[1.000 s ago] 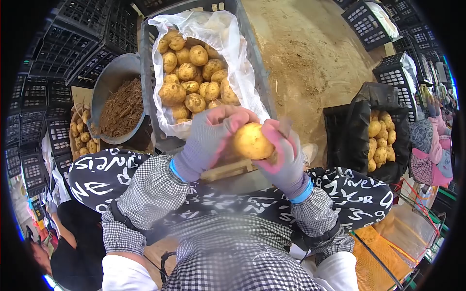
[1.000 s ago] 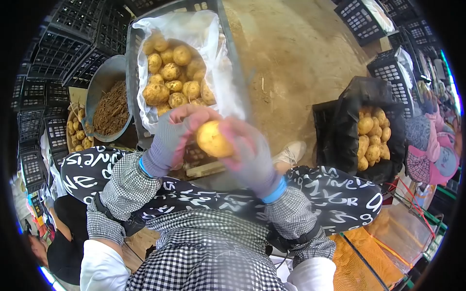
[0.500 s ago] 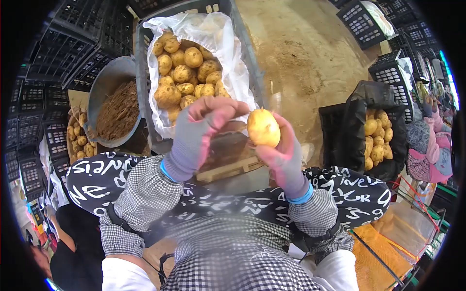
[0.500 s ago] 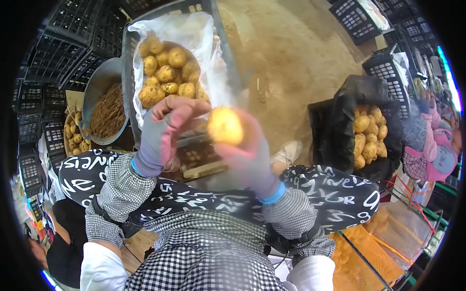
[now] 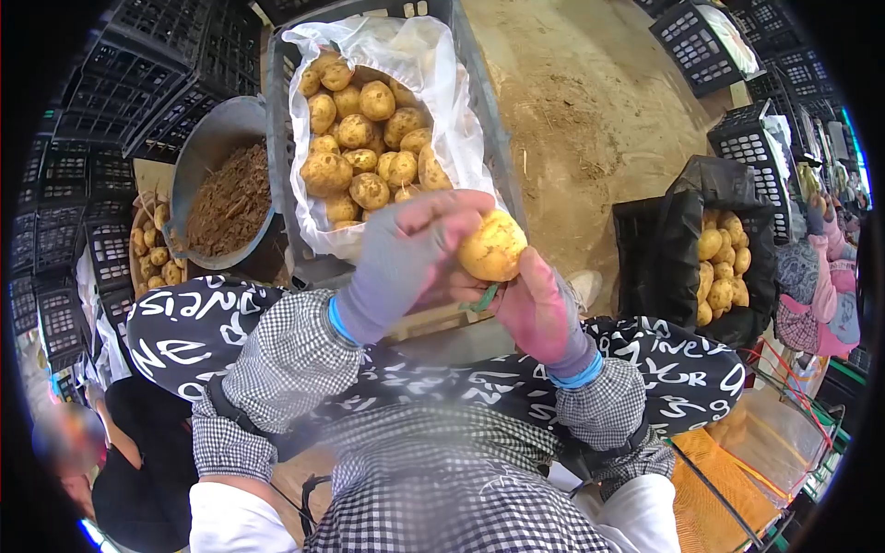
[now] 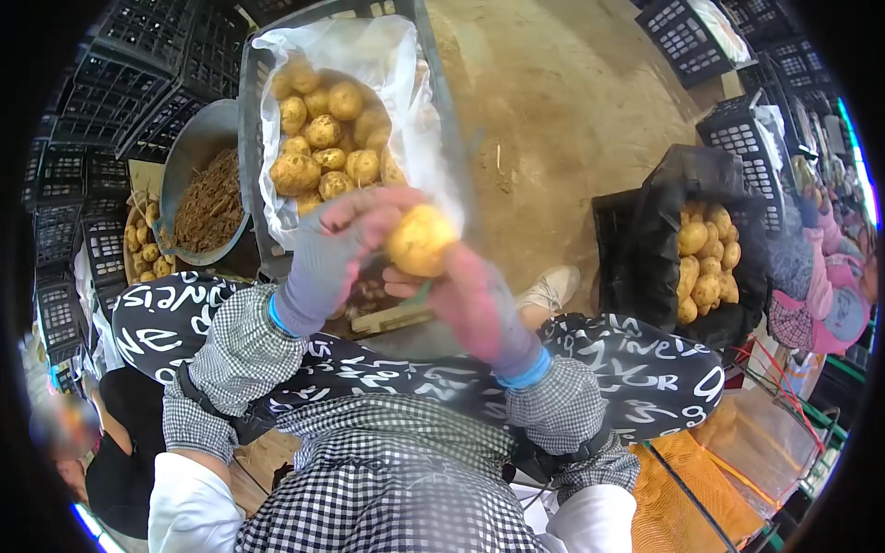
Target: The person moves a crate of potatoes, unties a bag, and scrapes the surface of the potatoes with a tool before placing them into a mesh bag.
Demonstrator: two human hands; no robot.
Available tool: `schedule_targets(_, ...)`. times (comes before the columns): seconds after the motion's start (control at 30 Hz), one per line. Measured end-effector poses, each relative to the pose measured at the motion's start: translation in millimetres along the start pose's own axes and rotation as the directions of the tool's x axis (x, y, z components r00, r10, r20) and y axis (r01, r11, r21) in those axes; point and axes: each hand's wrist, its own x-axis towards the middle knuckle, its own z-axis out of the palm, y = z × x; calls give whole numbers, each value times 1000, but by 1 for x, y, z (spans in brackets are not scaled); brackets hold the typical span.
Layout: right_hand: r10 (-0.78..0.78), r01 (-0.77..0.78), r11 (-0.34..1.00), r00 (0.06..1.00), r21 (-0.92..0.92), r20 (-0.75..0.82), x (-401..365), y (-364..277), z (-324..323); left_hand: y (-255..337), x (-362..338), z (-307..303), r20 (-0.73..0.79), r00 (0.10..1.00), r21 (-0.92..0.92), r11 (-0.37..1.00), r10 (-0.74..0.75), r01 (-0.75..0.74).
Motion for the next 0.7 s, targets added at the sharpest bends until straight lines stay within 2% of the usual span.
schedule_targets(0.1, 28, -17, 992, 996, 129, -87, 1, -3, 10, -8, 5, -5, -16, 981, 187, 964, 194, -188)
schedule_targets(0.13, -7, 14, 997, 996, 80, -88, 1, -4, 12, -12, 2, 3, 6, 968, 296, 924, 252, -242)
schedule_targets(0.2, -79, 78, 997, 993, -19, -88, 2, -4, 16, -14, 4, 9, 99, 909, 541, 745, 405, -391)
schedule_targets(0.23, -71, 63, 969, 997, -240, -25, 0, -4, 8, -15, 7, 9, 175, 856, 658, 589, 487, -470)
schedule_targets(0.27, -48, 59, 891, 998, -451, 37, -2, -5, -7, -13, 7, 8, 147, 882, 615, 657, 447, -436)
schedule_targets(0.3, -41, 46, 898, 999, -438, 21, -2, -6, -5, -11, 7, 8, 119, 906, 568, 720, 406, -398)
schedule_targets(0.33, -34, 33, 904, 999, -425, 6, -1, -7, -2, -4, 3, 6, 32, 978, 310, 928, 204, -204)
schedule_targets(0.37, -35, 18, 983, 996, -184, -85, -3, -1, 7, -2, 3, 4, 22, 995, 161, 982, 93, -95)
schedule_targets(0.4, -13, 25, 997, 985, 68, -170, -2, 0, 14, -1, 3, 1, 12, 1000, 7, 1000, -19, 19)
schedule_targets(0.5, -23, 39, 994, 987, 97, -157, -2, -1, 12, -9, 4, -2, 9, 1000, 45, 999, 12, -13)
schedule_targets(0.6, -34, 32, 997, 999, 66, 17, -4, -11, 6, -15, -1, 15, 23, 988, 198, 968, 150, -151)
schedule_targets(0.67, -67, 62, 996, 994, -59, -89, -4, -7, 11, -22, 0, 17, 51, 940, 339, 879, 338, -335)
schedule_targets(0.7, -91, 75, 990, 987, -121, -130, -2, -6, 16, -20, -3, 16, 64, 951, 314, 898, 303, -308)
